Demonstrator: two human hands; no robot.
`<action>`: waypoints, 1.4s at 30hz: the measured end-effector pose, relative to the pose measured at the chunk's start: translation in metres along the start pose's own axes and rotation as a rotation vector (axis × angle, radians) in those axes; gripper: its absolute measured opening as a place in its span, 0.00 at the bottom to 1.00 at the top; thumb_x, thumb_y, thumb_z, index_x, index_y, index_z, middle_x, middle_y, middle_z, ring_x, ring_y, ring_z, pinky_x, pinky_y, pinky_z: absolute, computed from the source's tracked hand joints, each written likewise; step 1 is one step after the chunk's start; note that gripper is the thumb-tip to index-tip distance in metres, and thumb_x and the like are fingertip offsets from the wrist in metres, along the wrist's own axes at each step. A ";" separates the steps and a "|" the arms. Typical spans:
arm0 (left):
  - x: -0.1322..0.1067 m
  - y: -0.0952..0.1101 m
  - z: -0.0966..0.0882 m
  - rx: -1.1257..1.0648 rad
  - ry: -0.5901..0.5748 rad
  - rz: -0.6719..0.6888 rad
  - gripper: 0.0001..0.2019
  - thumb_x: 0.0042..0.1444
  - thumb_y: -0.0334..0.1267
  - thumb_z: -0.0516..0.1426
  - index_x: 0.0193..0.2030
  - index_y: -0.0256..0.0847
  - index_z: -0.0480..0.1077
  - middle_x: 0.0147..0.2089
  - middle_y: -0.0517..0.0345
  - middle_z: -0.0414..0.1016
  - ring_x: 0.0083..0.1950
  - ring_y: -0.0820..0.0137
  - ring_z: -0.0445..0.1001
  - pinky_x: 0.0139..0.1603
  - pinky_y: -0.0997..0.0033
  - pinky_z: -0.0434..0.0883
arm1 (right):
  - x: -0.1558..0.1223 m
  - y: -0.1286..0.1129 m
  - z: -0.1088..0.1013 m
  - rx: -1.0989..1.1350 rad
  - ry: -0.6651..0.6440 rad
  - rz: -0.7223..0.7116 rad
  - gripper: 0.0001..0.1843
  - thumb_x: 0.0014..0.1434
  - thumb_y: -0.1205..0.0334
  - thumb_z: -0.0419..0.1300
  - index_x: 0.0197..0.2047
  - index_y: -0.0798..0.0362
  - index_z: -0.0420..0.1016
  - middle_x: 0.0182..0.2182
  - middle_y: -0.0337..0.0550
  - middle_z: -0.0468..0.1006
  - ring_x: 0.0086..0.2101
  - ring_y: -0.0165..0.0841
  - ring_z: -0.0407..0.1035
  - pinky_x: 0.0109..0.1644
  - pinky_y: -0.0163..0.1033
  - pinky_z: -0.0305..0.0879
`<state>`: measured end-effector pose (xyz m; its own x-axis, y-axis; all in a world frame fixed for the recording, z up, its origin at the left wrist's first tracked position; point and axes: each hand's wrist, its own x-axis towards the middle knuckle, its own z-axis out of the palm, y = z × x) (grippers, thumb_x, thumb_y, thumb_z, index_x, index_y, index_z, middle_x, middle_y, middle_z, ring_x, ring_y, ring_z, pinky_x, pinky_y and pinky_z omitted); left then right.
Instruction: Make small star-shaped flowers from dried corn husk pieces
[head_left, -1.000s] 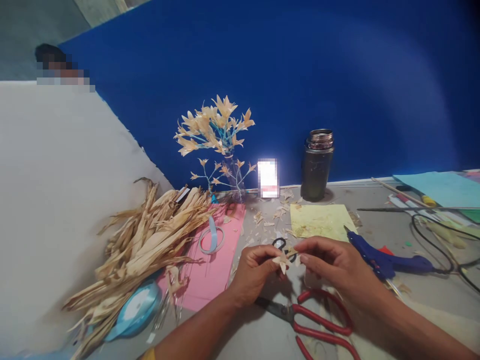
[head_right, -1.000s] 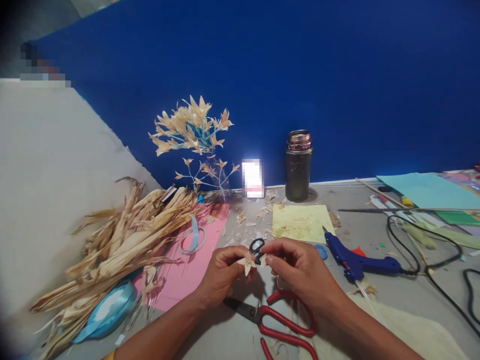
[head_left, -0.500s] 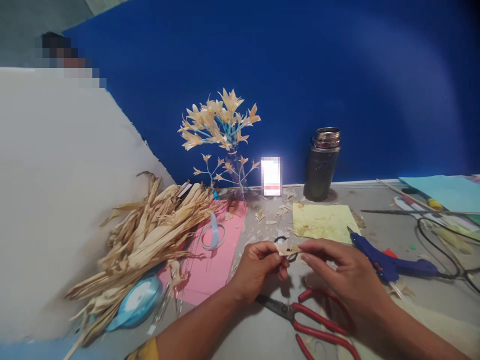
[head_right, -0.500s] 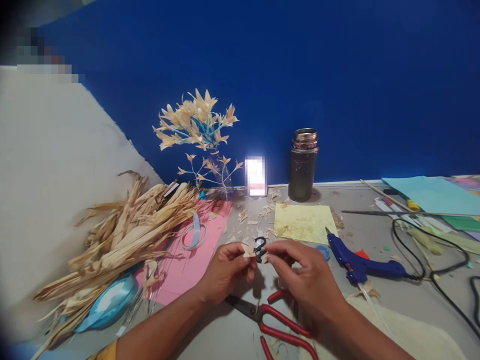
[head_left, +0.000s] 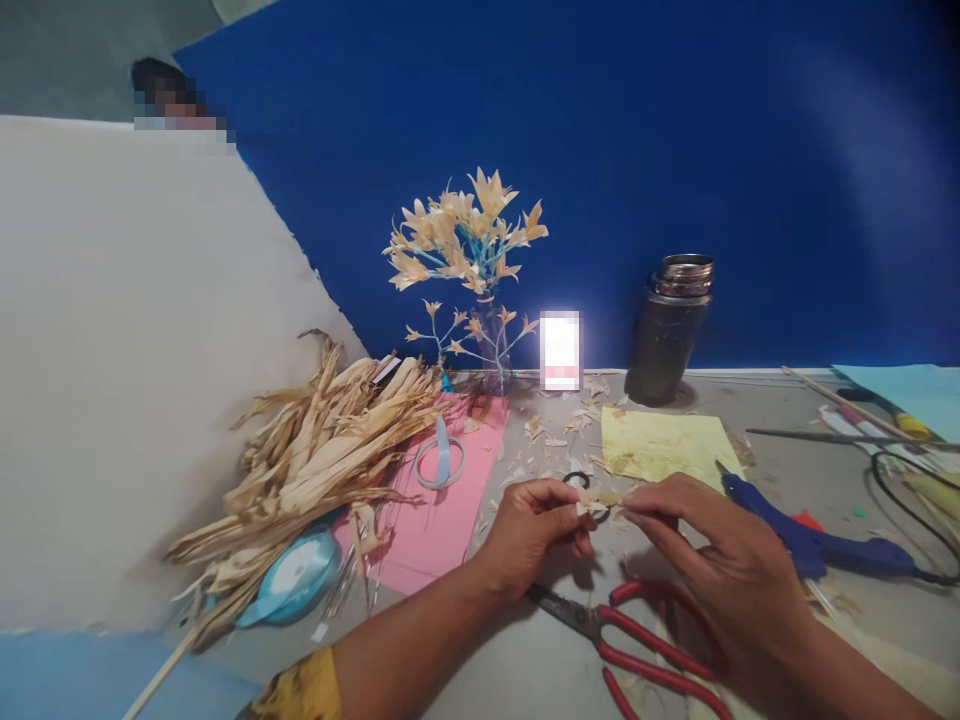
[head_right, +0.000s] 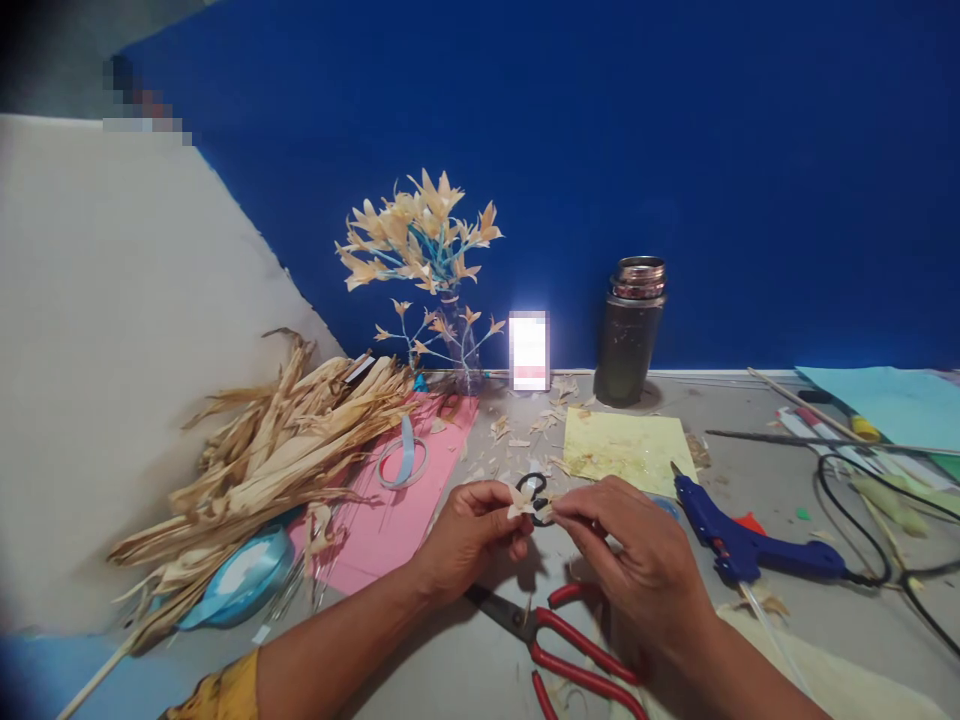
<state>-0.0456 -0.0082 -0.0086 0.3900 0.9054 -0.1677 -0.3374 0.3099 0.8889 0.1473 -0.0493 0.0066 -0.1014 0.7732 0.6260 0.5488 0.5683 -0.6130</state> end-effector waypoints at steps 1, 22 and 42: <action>0.000 0.000 0.000 0.007 -0.002 0.013 0.18 0.38 0.45 0.74 0.27 0.33 0.76 0.25 0.56 0.78 0.21 0.73 0.73 0.26 0.73 0.69 | 0.000 0.000 0.000 0.004 -0.010 -0.002 0.06 0.65 0.65 0.61 0.38 0.46 0.78 0.32 0.39 0.84 0.33 0.37 0.76 0.39 0.40 0.69; 0.001 0.002 -0.009 0.011 -0.099 -0.041 0.19 0.41 0.46 0.73 0.28 0.34 0.73 0.27 0.55 0.79 0.18 0.77 0.71 0.16 0.81 0.59 | -0.001 0.012 0.006 -0.084 -0.139 -0.055 0.09 0.67 0.68 0.55 0.38 0.48 0.74 0.32 0.40 0.80 0.33 0.35 0.74 0.38 0.39 0.68; -0.013 -0.002 0.012 -0.178 -0.096 -0.144 0.18 0.33 0.38 0.77 0.32 0.36 0.80 0.42 0.55 0.74 0.33 0.76 0.71 0.30 0.78 0.65 | -0.002 -0.003 0.016 0.644 -0.424 0.604 0.04 0.55 0.62 0.67 0.30 0.53 0.81 0.32 0.42 0.80 0.37 0.37 0.74 0.44 0.39 0.67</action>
<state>-0.0399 -0.0239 -0.0027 0.5217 0.8192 -0.2382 -0.4150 0.4876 0.7681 0.1329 -0.0482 -0.0006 -0.3113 0.9499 -0.0275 0.0617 -0.0087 -0.9981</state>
